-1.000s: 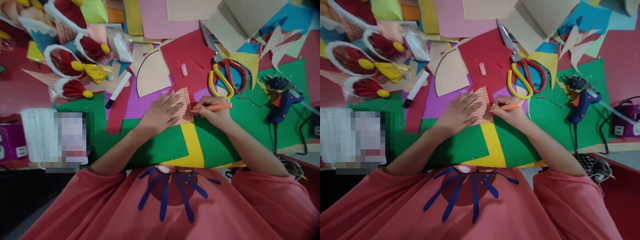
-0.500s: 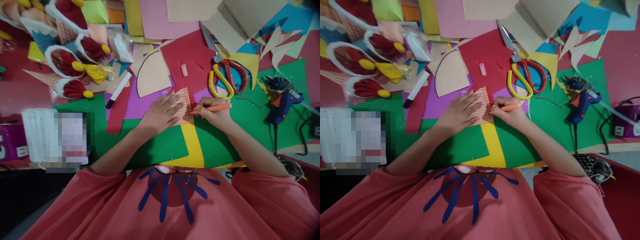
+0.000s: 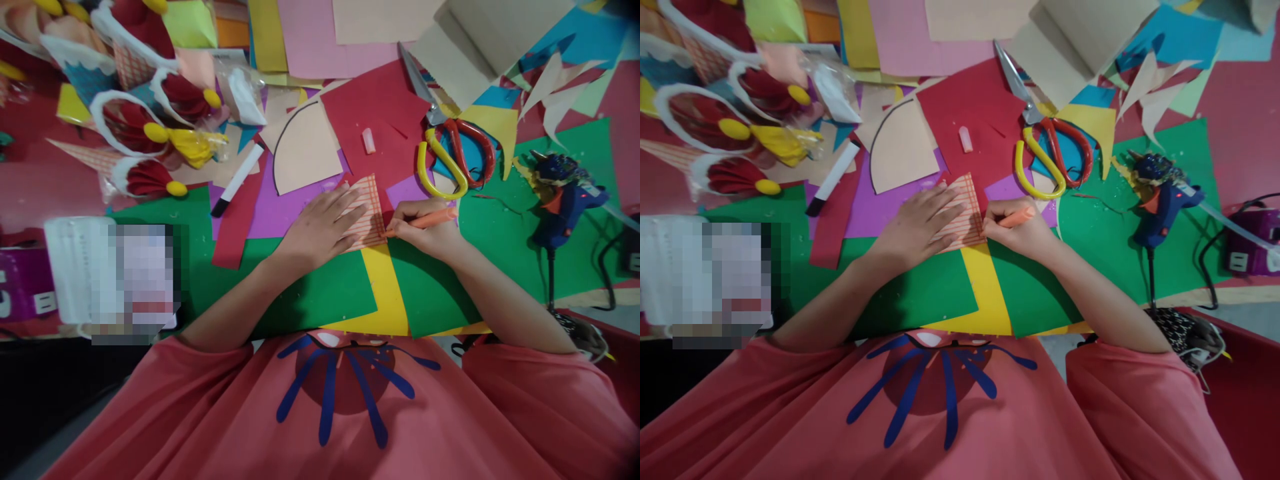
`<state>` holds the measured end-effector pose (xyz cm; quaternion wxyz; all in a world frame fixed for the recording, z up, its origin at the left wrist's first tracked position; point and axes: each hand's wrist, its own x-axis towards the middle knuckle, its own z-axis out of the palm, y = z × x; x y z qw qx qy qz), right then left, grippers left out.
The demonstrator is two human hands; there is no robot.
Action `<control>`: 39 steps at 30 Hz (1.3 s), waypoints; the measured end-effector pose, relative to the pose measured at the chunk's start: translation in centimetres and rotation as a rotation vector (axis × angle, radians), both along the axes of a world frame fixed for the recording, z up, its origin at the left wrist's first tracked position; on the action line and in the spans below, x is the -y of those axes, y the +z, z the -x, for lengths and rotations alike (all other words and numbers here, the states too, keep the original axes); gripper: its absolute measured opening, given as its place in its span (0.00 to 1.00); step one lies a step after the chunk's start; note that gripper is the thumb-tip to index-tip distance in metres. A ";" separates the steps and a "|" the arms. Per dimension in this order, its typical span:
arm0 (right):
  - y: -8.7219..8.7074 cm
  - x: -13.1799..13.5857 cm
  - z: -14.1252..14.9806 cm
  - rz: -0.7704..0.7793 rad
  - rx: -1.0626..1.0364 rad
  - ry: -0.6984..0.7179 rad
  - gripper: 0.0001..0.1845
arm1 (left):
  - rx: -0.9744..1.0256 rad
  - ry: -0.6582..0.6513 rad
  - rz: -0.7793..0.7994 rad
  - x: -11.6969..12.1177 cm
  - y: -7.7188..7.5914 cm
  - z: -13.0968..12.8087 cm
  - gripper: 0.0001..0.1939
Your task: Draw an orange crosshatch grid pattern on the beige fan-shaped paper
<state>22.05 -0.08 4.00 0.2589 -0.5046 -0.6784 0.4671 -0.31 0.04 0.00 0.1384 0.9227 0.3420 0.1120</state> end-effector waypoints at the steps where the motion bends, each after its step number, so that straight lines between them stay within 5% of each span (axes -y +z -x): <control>1: 0.0 0.0 0.0 0.001 -0.002 0.006 0.11 | 0.003 -0.001 -0.007 0.0 0.0 0.0 0.23; 12: 0.2 -0.1 -0.1 0.068 -0.062 0.056 0.13 | 0.021 0.006 0.035 0.0 0.0 0.0 0.24; 18: -0.5 -0.7 -0.8 0.239 -0.271 -0.203 0.08 | 0.033 -0.013 -0.003 0.0 0.0 0.0 0.24; 25: -1.1 -0.7 -0.9 0.137 -0.390 -0.305 0.09 | 0.034 -0.064 0.005 0.3 0.6 -0.2 0.25; 33: -0.6 -0.3 -0.5 -0.094 -0.137 -0.242 0.09 | 0.027 -0.181 0.044 0.9 1.7 -0.3 0.20; 39: -1.2 -0.4 -0.4 -0.098 -0.051 -0.175 0.10 | 0.031 -0.188 0.037 0.8 1.6 -0.3 0.20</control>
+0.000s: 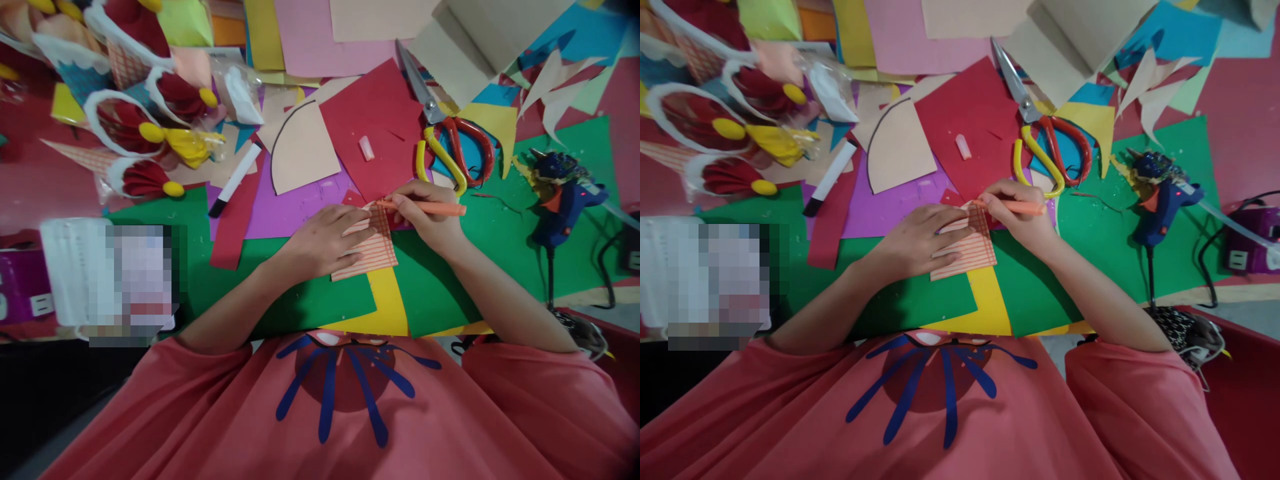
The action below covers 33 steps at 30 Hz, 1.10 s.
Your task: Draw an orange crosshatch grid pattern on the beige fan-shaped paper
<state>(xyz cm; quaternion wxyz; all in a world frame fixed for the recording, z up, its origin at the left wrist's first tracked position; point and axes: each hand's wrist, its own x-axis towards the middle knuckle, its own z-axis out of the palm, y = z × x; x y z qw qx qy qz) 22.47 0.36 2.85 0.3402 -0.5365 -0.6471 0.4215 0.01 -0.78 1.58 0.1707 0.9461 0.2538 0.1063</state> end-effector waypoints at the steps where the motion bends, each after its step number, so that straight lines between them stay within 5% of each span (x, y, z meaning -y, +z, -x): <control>1: 0.0 0.0 0.0 0.003 0.003 0.011 0.10 | 0.003 -0.001 -0.006 0.0 0.0 0.0 0.20; 33: 0.3 -0.3 0.1 0.076 -0.019 0.056 0.10 | 0.016 -0.014 -0.036 -0.1 0.0 0.0 0.21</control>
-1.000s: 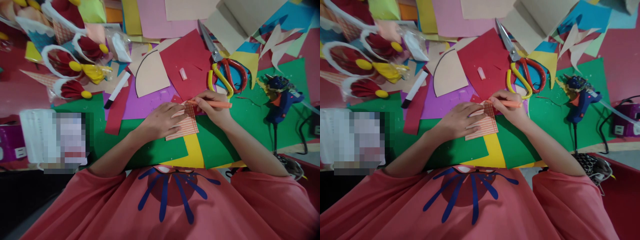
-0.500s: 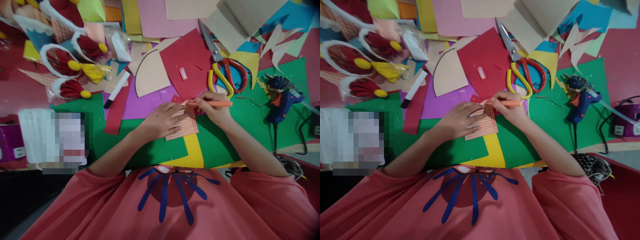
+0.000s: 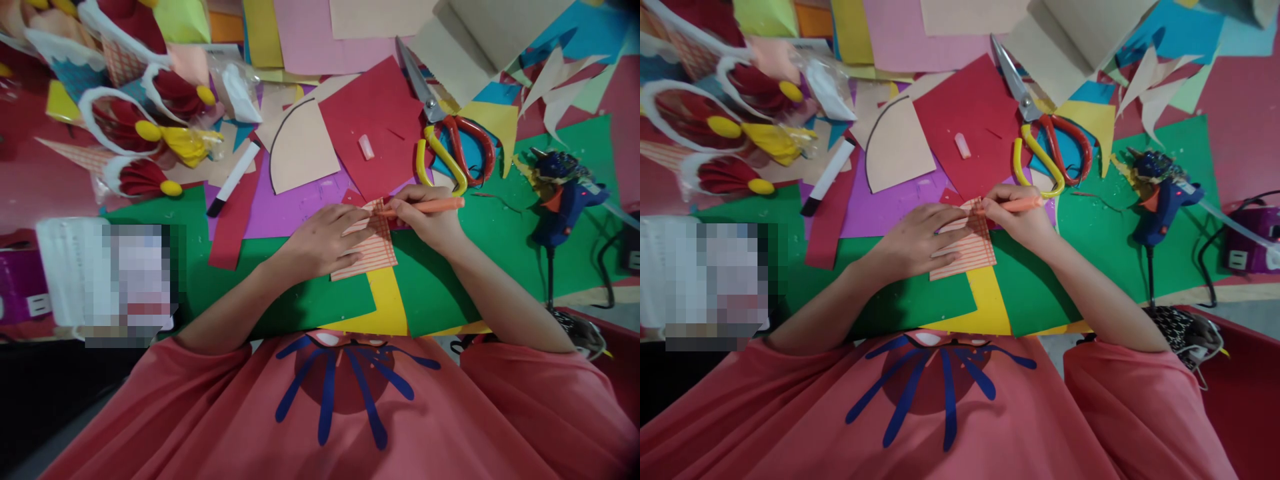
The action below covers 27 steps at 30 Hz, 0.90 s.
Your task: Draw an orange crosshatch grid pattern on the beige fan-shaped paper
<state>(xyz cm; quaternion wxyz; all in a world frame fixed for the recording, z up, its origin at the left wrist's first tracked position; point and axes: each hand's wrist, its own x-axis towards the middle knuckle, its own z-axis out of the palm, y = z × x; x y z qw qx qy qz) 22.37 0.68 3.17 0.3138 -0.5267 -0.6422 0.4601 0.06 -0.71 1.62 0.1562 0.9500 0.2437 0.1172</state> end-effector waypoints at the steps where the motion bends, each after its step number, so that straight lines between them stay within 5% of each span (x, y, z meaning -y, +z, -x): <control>1: 0.0 0.0 0.0 0.012 -0.011 -0.001 0.10 | 0.006 -0.003 0.001 0.0 0.0 0.0 0.21; 12: -0.2 0.0 0.0 -0.013 -0.032 0.009 0.09 | -0.017 0.023 0.055 0.0 -0.1 0.0 0.24; 19: -0.2 0.2 -0.3 -0.075 -0.089 -0.110 0.10 | -0.013 0.075 0.004 -0.1 -0.6 0.1 0.25; 27: -0.5 0.2 -0.1 -0.091 -0.020 -0.036 0.12 | -0.013 0.105 0.027 -0.4 -0.5 0.2 0.26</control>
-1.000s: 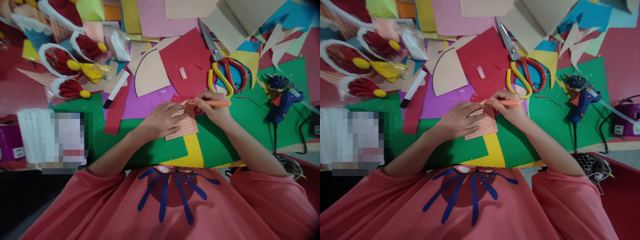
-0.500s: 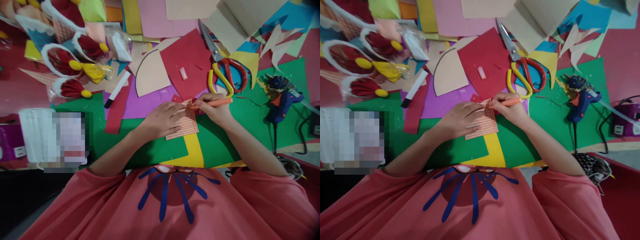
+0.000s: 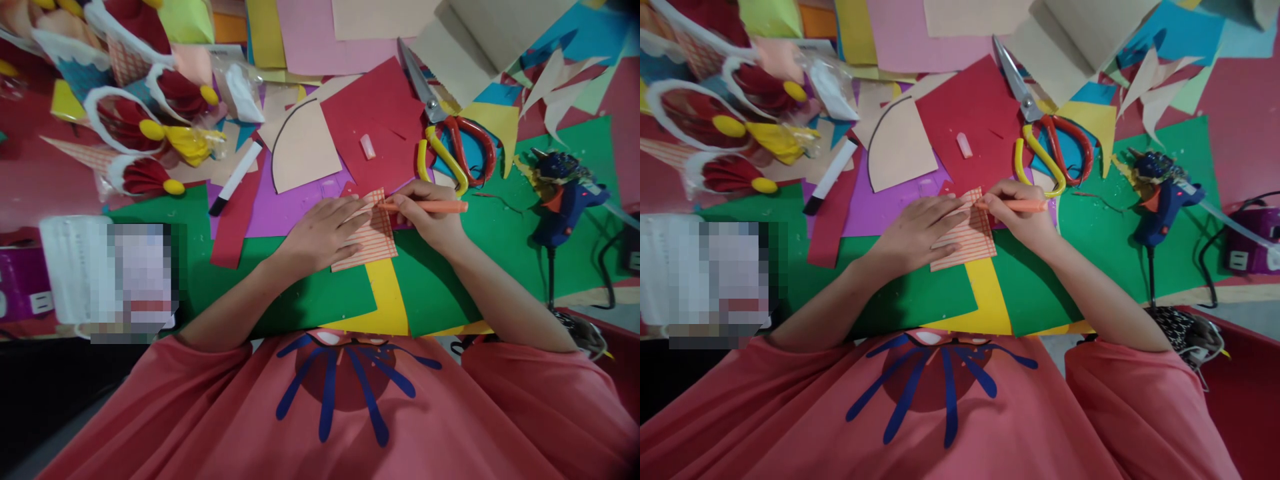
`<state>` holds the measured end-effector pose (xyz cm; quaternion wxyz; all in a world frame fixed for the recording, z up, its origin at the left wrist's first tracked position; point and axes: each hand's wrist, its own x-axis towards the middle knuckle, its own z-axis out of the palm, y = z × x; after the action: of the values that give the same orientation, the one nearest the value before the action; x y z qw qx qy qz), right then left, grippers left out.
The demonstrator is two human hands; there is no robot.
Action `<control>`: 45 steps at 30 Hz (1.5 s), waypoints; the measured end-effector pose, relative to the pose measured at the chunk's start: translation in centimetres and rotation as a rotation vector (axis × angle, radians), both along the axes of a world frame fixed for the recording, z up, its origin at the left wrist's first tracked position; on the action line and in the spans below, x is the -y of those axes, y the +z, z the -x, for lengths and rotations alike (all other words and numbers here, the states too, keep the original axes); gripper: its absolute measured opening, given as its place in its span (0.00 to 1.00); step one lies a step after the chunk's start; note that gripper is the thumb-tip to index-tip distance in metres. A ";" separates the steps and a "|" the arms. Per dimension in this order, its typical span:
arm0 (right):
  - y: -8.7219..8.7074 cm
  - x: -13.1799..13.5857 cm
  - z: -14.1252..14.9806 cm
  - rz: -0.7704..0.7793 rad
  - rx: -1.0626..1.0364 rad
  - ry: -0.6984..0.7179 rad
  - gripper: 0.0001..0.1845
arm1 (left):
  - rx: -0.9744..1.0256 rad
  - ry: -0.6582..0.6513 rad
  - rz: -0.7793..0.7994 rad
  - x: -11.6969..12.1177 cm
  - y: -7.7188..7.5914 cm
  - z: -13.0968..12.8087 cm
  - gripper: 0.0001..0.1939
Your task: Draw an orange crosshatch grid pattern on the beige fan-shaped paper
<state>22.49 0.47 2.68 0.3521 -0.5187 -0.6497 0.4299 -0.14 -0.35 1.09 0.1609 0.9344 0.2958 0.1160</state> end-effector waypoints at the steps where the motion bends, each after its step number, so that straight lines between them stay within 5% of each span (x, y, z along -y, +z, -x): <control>1: 0.0 0.0 0.0 0.007 0.011 0.002 0.12 | 0.004 0.000 0.005 0.0 0.0 0.0 0.26; 11: 0.6 -0.2 0.1 0.125 -0.036 0.016 0.09 | -0.016 0.023 0.065 0.1 -0.1 0.0 0.27; 45: 0.3 0.3 -0.1 0.069 -0.037 -0.025 0.12 | -0.017 0.047 0.008 0.0 -0.2 0.1 0.26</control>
<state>22.59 0.20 2.99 0.3513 -0.5307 -0.6212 0.4572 -0.27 -0.35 0.85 0.1594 0.9274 0.3197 0.1106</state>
